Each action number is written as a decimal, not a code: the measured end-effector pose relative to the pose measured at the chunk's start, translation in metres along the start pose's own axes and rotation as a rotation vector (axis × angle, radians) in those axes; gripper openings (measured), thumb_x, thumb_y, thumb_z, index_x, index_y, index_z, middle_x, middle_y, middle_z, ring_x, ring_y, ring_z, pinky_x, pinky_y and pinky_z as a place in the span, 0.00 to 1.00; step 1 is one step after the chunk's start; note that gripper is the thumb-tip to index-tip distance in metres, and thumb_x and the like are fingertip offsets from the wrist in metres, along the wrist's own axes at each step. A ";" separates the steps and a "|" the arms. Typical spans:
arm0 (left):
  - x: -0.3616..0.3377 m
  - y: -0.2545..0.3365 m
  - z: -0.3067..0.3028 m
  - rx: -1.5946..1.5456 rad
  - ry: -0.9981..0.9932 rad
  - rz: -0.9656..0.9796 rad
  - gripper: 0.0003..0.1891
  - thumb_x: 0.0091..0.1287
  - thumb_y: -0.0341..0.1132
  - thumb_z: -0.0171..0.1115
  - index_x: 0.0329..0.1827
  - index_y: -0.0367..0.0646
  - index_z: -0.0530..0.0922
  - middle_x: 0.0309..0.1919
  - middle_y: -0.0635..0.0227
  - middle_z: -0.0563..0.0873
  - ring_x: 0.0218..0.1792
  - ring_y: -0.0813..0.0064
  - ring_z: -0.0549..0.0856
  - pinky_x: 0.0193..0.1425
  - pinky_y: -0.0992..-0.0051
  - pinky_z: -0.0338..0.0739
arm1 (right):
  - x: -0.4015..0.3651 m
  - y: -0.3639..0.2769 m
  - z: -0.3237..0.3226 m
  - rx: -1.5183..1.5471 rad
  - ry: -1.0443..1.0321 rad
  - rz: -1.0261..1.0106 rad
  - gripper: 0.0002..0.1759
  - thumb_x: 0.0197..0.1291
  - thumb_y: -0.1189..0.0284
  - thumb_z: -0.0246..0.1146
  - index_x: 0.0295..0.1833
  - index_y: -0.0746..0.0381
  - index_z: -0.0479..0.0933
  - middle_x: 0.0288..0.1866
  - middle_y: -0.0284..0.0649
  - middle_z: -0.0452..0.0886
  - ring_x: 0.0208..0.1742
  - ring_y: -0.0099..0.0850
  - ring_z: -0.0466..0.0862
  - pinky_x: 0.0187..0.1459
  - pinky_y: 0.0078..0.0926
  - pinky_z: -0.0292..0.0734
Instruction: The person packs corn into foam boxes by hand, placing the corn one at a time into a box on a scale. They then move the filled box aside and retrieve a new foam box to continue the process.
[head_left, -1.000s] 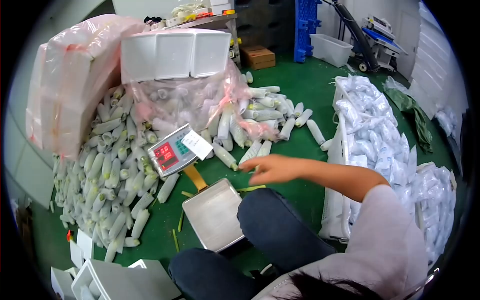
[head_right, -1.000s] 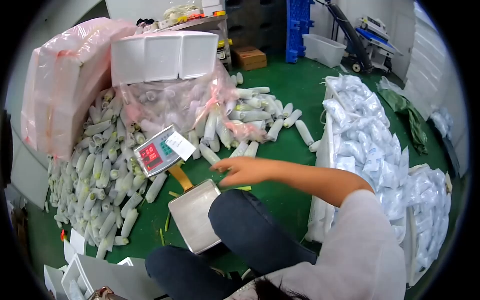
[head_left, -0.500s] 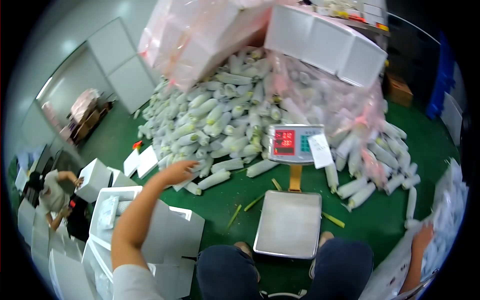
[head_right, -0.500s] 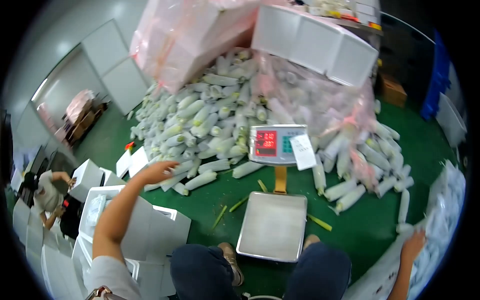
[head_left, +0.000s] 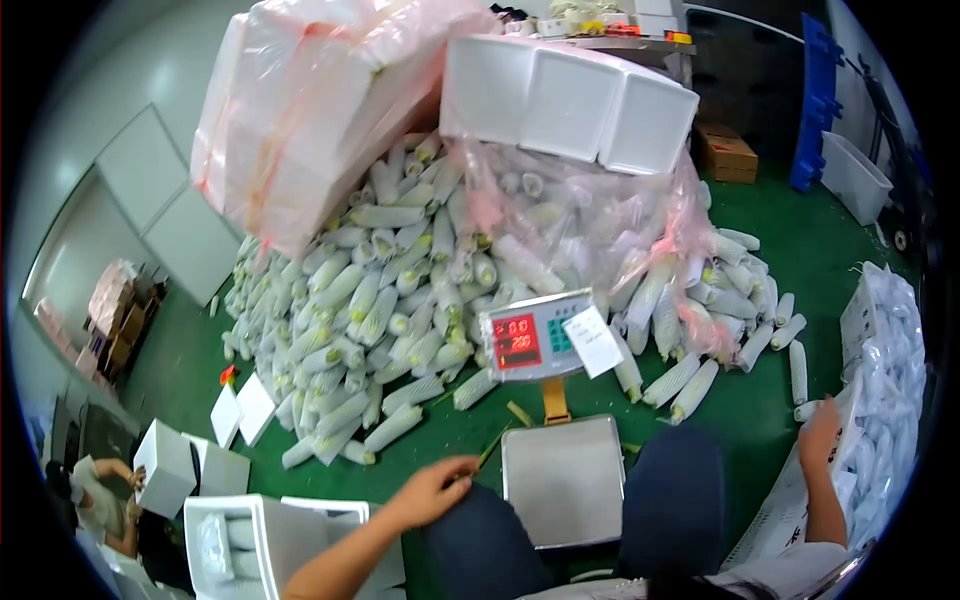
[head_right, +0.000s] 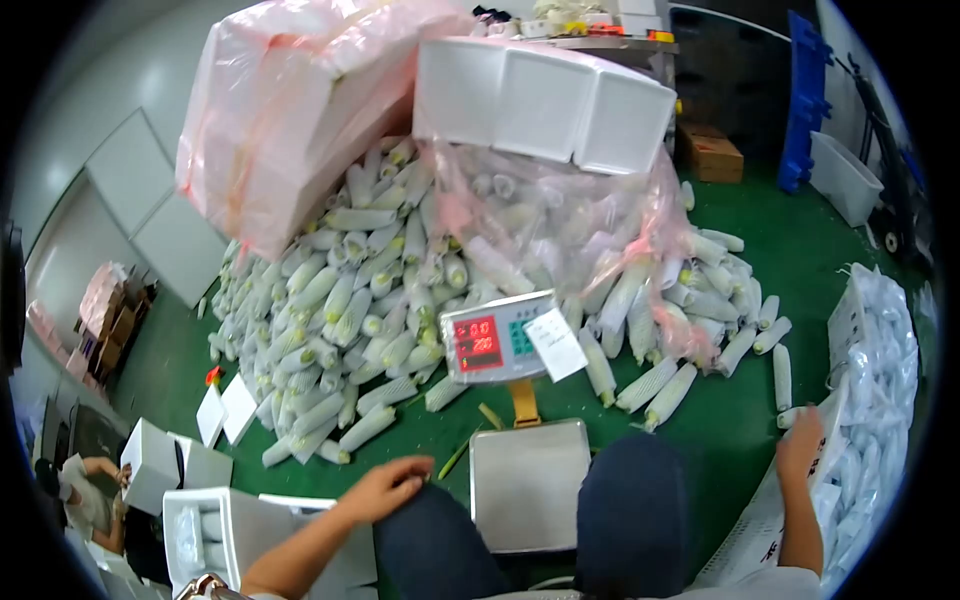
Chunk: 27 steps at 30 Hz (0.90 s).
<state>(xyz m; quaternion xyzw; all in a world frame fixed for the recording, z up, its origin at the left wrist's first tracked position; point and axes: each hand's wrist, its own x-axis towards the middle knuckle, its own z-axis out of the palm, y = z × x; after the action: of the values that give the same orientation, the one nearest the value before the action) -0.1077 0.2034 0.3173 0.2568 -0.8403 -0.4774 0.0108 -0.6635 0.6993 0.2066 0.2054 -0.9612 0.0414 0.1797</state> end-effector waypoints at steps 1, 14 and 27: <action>0.001 -0.002 0.008 -0.001 -0.031 -0.001 0.21 0.73 0.34 0.57 0.67 0.39 0.74 0.56 0.58 0.85 0.57 0.69 0.83 0.65 0.71 0.73 | 0.011 -0.014 0.035 0.153 -0.026 -0.037 0.41 0.42 0.80 0.72 0.67 0.67 0.68 0.71 0.56 0.67 0.72 0.54 0.66 0.72 0.43 0.60; -0.080 -0.031 -0.006 -0.532 0.613 -0.587 0.17 0.72 0.31 0.50 0.60 0.34 0.79 0.49 0.58 0.88 0.53 0.70 0.84 0.63 0.74 0.74 | 0.412 -0.395 0.224 0.559 0.060 0.600 0.51 0.56 0.44 0.67 0.75 0.65 0.60 0.72 0.56 0.69 0.71 0.51 0.70 0.71 0.44 0.64; -0.052 -0.036 -0.017 -0.142 0.713 -0.508 0.17 0.70 0.27 0.55 0.60 0.35 0.78 0.49 0.58 0.86 0.51 0.69 0.85 0.57 0.72 0.79 | 0.493 -0.226 0.106 2.514 -0.190 0.232 0.16 0.71 0.64 0.55 0.55 0.62 0.78 0.52 0.39 0.83 0.50 0.32 0.83 0.52 0.33 0.82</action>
<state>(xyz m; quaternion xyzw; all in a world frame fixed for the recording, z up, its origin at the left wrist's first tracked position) -0.0431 0.1977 0.3089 0.6024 -0.6592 -0.4032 0.1997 -1.0254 0.2900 0.2873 0.1509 -0.2801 0.9238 -0.2129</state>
